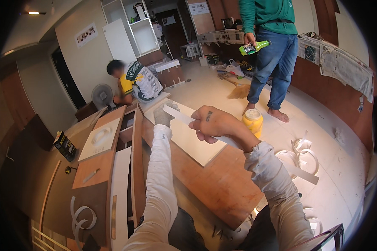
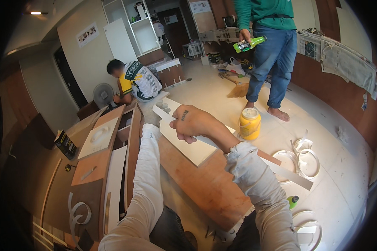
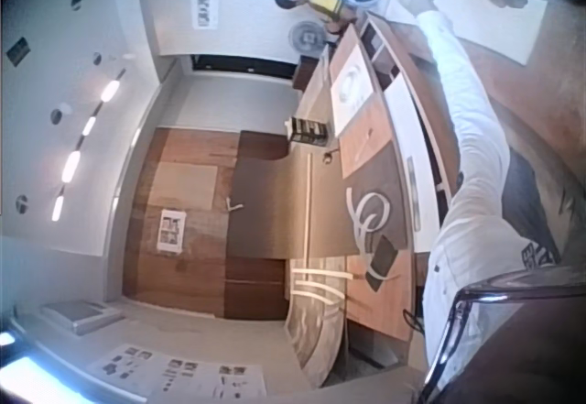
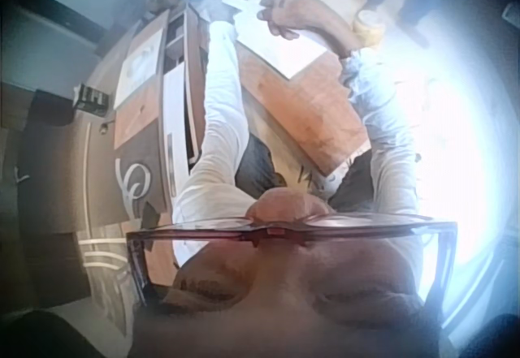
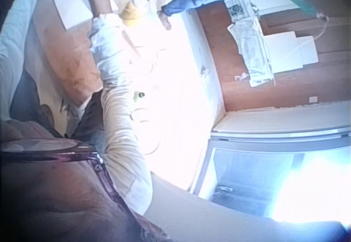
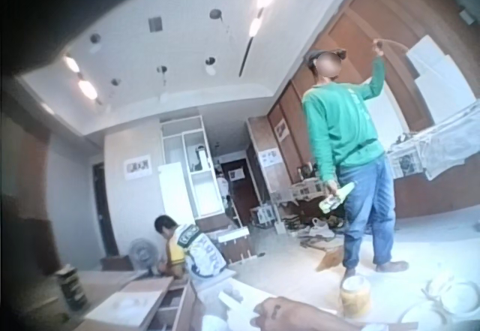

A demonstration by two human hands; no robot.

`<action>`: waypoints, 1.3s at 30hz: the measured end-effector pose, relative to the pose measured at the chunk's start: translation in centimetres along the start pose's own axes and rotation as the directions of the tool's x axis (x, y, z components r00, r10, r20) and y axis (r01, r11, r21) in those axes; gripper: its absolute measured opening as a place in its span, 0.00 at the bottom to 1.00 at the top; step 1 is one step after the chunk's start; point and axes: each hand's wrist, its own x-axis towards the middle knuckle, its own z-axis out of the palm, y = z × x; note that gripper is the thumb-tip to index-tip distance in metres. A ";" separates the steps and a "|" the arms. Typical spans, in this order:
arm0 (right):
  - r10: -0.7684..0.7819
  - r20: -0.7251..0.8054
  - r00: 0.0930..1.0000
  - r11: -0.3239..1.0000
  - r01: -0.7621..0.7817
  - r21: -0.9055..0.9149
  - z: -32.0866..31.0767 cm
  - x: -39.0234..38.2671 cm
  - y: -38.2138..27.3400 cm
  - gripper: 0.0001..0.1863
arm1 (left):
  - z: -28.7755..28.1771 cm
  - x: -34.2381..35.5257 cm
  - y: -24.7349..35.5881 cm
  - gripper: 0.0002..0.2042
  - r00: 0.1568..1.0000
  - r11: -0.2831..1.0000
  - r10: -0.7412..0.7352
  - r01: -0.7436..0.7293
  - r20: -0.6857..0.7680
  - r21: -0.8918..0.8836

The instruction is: The person sits on the floor and applies adhesive to a long strip of white edge banding using a green spray bottle. They then press the banding onto the edge of a wooden board and smooth it down. The person repeats this process for multiple strips, handling the banding and spray bottle with both hands.

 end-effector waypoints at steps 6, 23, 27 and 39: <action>0.051 0.030 0.998 0.993 -0.054 0.107 -0.7 -0.6 -0.1 0.13 | 1.1 -0.2 2.5 0.11 0.988 0.978 0.018 0.015 0.156 -0.210; -0.540 -0.560 0.628 0.818 0.235 -0.525 0.5 4.8 8.1 0.11 | 10.5 -7.3 8.0 0.27 0.966 0.985 0.077 -0.036 0.245 -0.169; -0.378 -0.349 0.857 0.890 0.231 -0.394 -1.6 3.6 7.6 0.16 | 10.0 -6.9 8.4 0.22 0.923 0.993 -0.010 -0.035 0.384 0.109; -0.224 -0.615 0.756 0.575 0.612 0.543 -4.1 1.5 3.7 0.21 | 14.3 -13.1 11.6 0.23 0.762 0.859 -0.318 -0.020 0.564 0.511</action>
